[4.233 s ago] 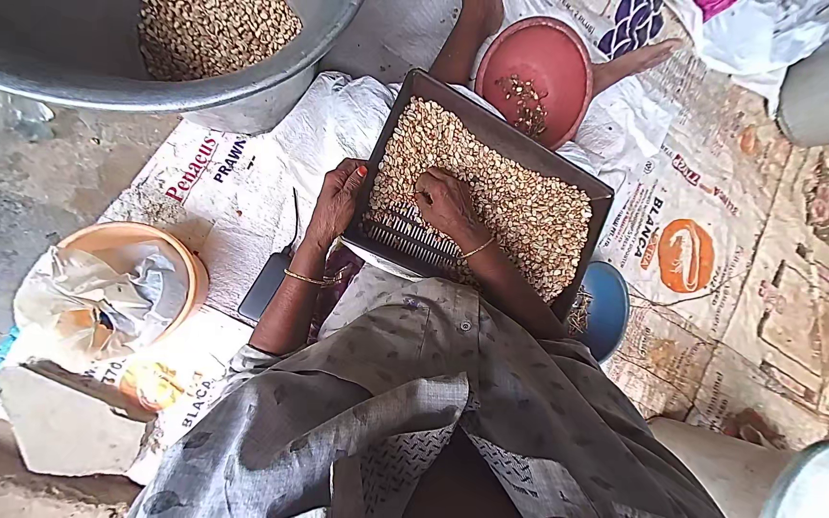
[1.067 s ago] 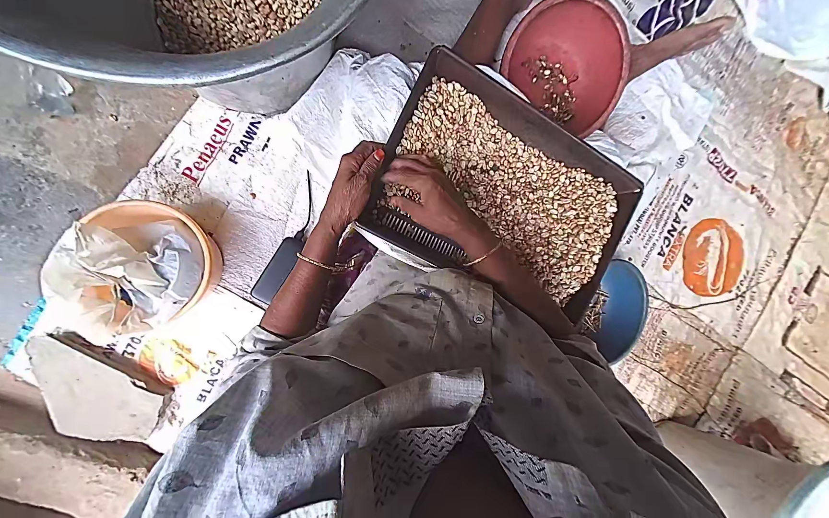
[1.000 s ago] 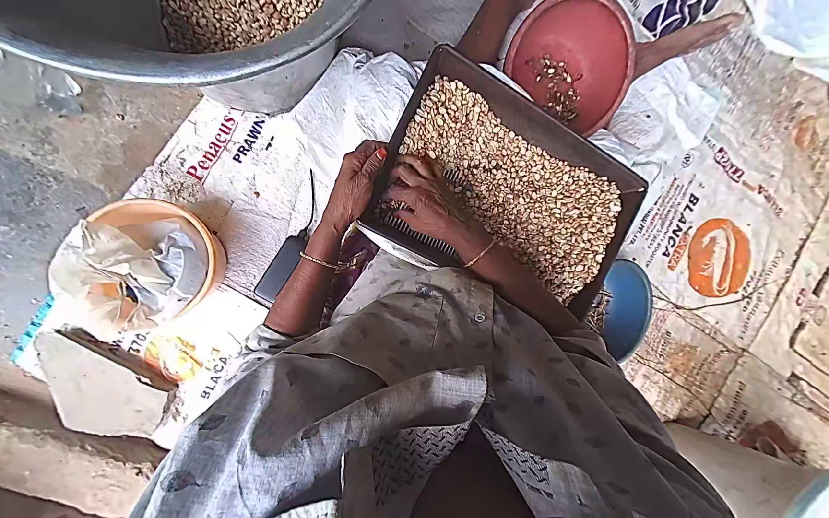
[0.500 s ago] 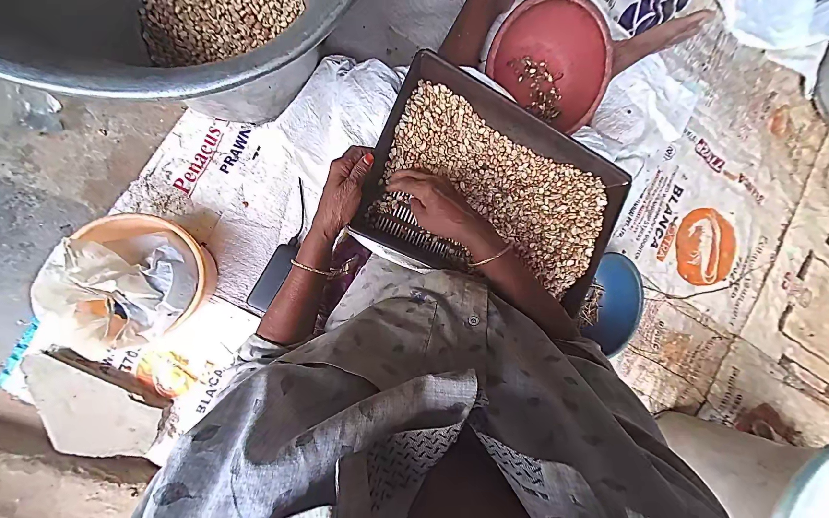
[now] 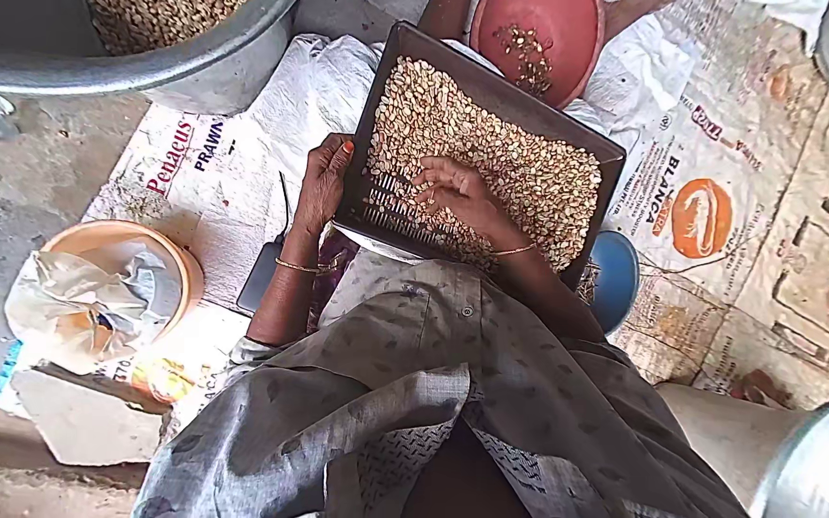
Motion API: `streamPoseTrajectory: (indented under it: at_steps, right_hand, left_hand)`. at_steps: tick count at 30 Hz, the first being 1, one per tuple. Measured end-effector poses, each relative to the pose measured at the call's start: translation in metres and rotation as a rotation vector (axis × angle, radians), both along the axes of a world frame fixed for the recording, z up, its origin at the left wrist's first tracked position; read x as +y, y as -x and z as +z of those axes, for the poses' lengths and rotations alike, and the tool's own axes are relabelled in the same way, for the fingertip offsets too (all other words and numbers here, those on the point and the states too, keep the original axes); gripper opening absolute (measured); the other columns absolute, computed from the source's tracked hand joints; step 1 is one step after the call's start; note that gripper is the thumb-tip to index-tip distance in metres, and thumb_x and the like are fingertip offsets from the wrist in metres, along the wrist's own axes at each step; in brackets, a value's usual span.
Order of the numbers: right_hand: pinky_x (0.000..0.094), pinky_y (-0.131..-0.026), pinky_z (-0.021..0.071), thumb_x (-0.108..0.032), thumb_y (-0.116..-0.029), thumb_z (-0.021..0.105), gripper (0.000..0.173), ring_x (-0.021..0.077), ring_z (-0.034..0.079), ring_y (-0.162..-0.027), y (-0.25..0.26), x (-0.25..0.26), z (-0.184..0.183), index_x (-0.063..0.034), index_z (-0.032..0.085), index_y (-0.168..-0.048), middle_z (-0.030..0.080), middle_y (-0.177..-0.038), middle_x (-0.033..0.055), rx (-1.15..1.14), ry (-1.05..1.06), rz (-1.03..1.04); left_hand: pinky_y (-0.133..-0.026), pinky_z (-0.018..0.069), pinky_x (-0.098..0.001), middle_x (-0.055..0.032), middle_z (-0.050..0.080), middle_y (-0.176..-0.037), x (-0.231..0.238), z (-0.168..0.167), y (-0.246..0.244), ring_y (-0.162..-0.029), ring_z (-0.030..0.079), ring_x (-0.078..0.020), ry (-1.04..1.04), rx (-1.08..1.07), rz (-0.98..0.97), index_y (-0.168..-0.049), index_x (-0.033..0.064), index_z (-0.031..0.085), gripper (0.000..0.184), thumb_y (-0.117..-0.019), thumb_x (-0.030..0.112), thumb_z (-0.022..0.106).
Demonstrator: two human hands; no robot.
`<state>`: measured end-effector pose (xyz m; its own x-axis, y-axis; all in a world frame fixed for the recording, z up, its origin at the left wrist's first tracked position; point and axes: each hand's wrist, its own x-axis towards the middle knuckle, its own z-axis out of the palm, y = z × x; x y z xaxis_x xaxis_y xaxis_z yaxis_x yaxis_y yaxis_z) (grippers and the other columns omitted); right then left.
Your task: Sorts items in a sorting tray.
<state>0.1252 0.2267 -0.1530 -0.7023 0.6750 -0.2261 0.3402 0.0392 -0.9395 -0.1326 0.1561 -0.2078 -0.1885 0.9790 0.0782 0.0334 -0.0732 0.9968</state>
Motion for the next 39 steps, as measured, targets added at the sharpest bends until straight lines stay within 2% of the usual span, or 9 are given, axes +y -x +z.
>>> streamPoseTrajectory:
  at_steps: [3,6,11,17,21,28,32,36,39]
  right_hand:
    - [0.0372,-0.082,0.0630,-0.005,-0.1027,0.051,0.053,0.0227,0.073,-0.099,-0.016,-0.014,-0.021,0.0037,0.037,-0.153,0.069,-0.126,0.0152,0.012,0.219,-0.001]
    - [0.0380,-0.078,0.0638,-0.005,-0.1070,0.045,0.034,0.0241,0.075,-0.090,-0.042,-0.003,-0.021,-0.0004,0.050,-0.140,0.072,-0.112,0.0133,0.122,0.348,-0.401]
    - [0.0378,-0.075,0.0640,-0.003,-0.1053,0.050,0.024,0.0241,0.074,-0.089,-0.058,0.011,-0.013,-0.0024,0.052,-0.129,0.070,-0.111,0.0120,0.317,0.127,-0.922]
    - [0.0346,-0.098,0.0565,-0.003,-0.0989,0.057,0.028,0.0217,0.066,-0.118,0.007,0.012,-0.006,0.0070,0.065,-0.124,0.066,-0.129,0.0184,0.075,-0.414,-0.249]
    - [0.0522,-0.122,0.0276,-0.011,-0.0943,0.067,0.032,0.0355,0.040,-0.147,0.052,0.015,-0.014,-0.0134,0.074,-0.125,0.059,-0.145,0.0137,-0.297,-0.716,0.262]
    - [0.0551,-0.104,0.0451,-0.014,-0.0911,0.073,0.017,0.0408,0.058,-0.118,-0.020,0.041,-0.017,-0.0040,0.074,-0.105,0.064,-0.116,0.0213,-0.583,-0.697,-0.023]
    - [0.0547,-0.098,0.0488,-0.011,-0.0946,0.069,0.020,0.0366,0.062,-0.113,-0.059,0.018,-0.007,0.0001,0.072,-0.111,0.065,-0.119,0.0226,-0.530,-0.425,-0.002]
    - [0.0374,-0.079,0.0544,-0.009,-0.0958,0.065,0.018,0.0205,0.064,-0.089,-0.043,0.007,-0.001,-0.0017,0.072,-0.111,0.067,-0.114,0.0153,-0.316,-0.308,0.108]
    - [0.0374,-0.089,0.0563,-0.006,-0.0991,0.055,0.024,0.0233,0.068,-0.102,-0.004,0.017,-0.001,0.0006,0.071,-0.116,0.066,-0.127,0.0174,-0.246,-0.479,0.051]
  left_hand:
    - [-0.089,0.0567,-0.0228,0.0002,0.070,-0.102,-0.002,0.000,-0.001,-0.092,0.067,0.0000,0.003,-0.009,-0.001,-0.119,-0.0005,0.065,0.035,-0.1116,0.017,0.035]
    - [-0.089,0.0568,-0.0234,0.0000,0.070,-0.102,-0.003,0.000,-0.001,-0.092,0.067,-0.0006,0.002,-0.025,0.004,-0.119,-0.0007,0.065,0.035,-0.1116,0.017,0.036]
    - [-0.088,0.0568,-0.0224,0.0014,0.070,-0.100,0.000,0.001,-0.001,-0.091,0.067,0.0007,0.003,-0.018,0.000,-0.119,0.0000,0.065,0.035,-0.1114,0.017,0.036]
    - [-0.086,0.0574,-0.0223,0.0021,0.070,-0.099,-0.001,0.002,-0.001,-0.089,0.067,0.0008,0.025,0.008,0.010,-0.120,0.0008,0.064,0.034,-0.1114,0.017,0.036]
    - [-0.086,0.0573,-0.0225,0.0034,0.070,-0.099,-0.002,0.004,-0.003,-0.089,0.067,0.0013,0.037,0.002,0.017,-0.119,0.0007,0.064,0.034,-0.1114,0.017,0.035]
    - [-0.085,0.0587,-0.0249,0.0016,0.071,-0.099,-0.001,0.002,-0.002,-0.088,0.068,-0.0018,0.025,-0.060,0.007,-0.119,0.0011,0.064,0.033,-0.1118,0.018,0.036]
    - [-0.085,0.0578,-0.0238,0.0029,0.070,-0.098,-0.001,0.004,-0.003,-0.088,0.067,-0.0004,0.035,-0.072,0.011,-0.118,0.0015,0.064,0.033,-0.1115,0.018,0.036]
    - [-0.086,0.0582,-0.0246,0.0017,0.070,-0.098,-0.001,0.003,-0.002,-0.088,0.068,-0.0014,0.023,-0.077,0.009,-0.117,0.0008,0.064,0.033,-0.1114,0.017,0.036]
    - [-0.086,0.0579,-0.0240,0.0017,0.070,-0.099,-0.002,0.001,-0.002,-0.088,0.068,-0.0008,0.019,-0.059,0.010,-0.119,0.0006,0.064,0.033,-0.1114,0.017,0.036]
